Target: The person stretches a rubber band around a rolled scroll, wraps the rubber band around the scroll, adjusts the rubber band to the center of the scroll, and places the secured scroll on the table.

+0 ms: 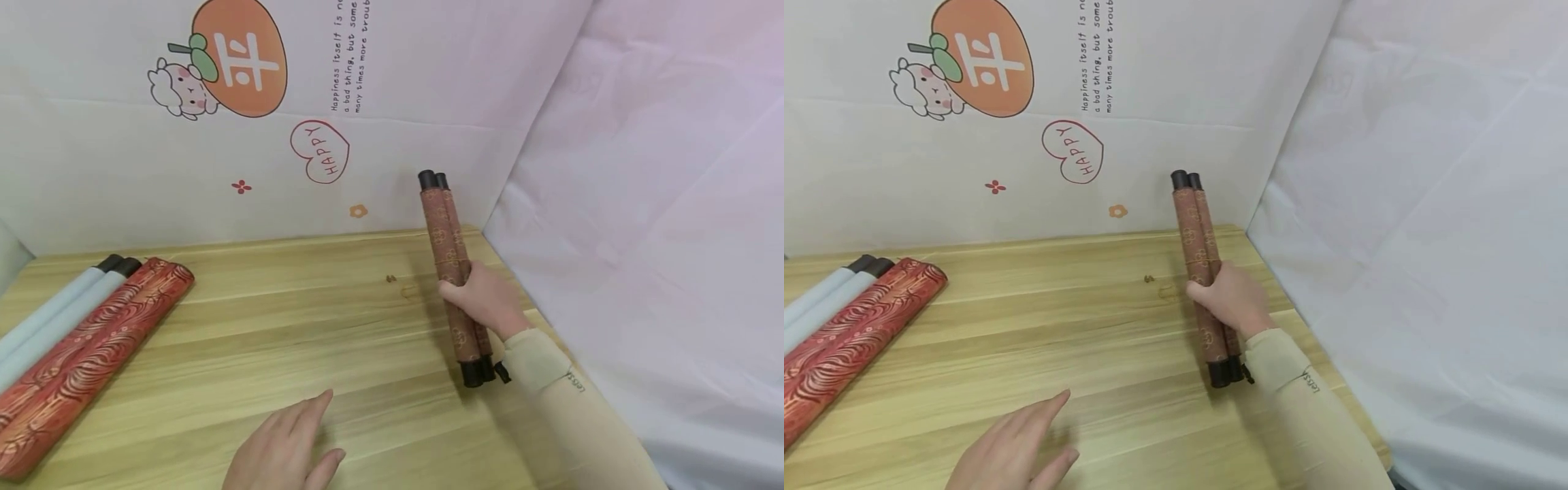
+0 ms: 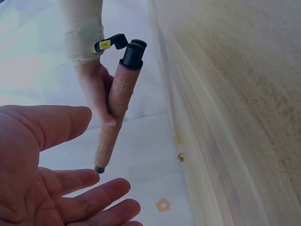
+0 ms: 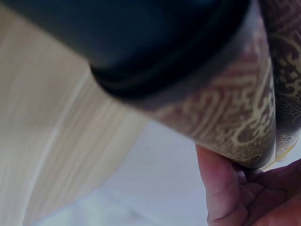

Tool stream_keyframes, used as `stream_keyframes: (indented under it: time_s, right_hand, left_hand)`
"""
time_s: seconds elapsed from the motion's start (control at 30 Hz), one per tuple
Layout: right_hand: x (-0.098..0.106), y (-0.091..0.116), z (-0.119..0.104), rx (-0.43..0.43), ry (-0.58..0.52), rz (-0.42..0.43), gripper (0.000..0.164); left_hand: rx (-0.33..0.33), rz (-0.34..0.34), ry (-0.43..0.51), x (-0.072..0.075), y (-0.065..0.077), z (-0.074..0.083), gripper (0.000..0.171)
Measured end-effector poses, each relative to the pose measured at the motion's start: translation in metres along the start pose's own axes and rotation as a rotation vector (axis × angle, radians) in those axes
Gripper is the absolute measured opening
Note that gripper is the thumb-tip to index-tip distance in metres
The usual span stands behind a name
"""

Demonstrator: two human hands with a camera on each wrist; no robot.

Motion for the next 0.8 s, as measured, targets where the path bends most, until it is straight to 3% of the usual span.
stream_keyframes:
  time_s: [0.17,0.33,0.63,0.7,0.8]
  right_hand:
    - [0.011,-0.017,0.029,-0.024,0.129,0.06,0.048]
    - [0.013,-0.032,0.052,-0.063,0.186,0.064,0.045]
    - [0.002,-0.06,0.075,-0.094,0.283,0.012,0.042]
    - [0.002,-0.063,0.078,-0.094,0.299,0.001,0.04]
    - [0.001,-0.068,0.08,-0.093,0.324,-0.019,0.039]
  left_hand:
    - [-0.041,-0.006,-0.025,-0.005,0.001,-0.002,0.069]
    - [-0.001,-0.118,0.011,-0.012,0.002,-0.006,0.074]
    - [0.031,-0.226,0.09,-0.025,0.01,-0.013,0.073]
    - [0.02,-0.199,0.088,-0.026,0.012,-0.012,0.072]
    - [-0.019,-0.078,0.064,-0.025,0.015,-0.01,0.068]
Point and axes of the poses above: each hand's wrist, its own y-axis away from the middle knuckle, its own x-axis out of the back of the hand, z = x × y, the point moved 3 cm from there along -y, towards the middle knuckle, and after that the axes turned 4 degrees about -z, right-handed, at the moved point
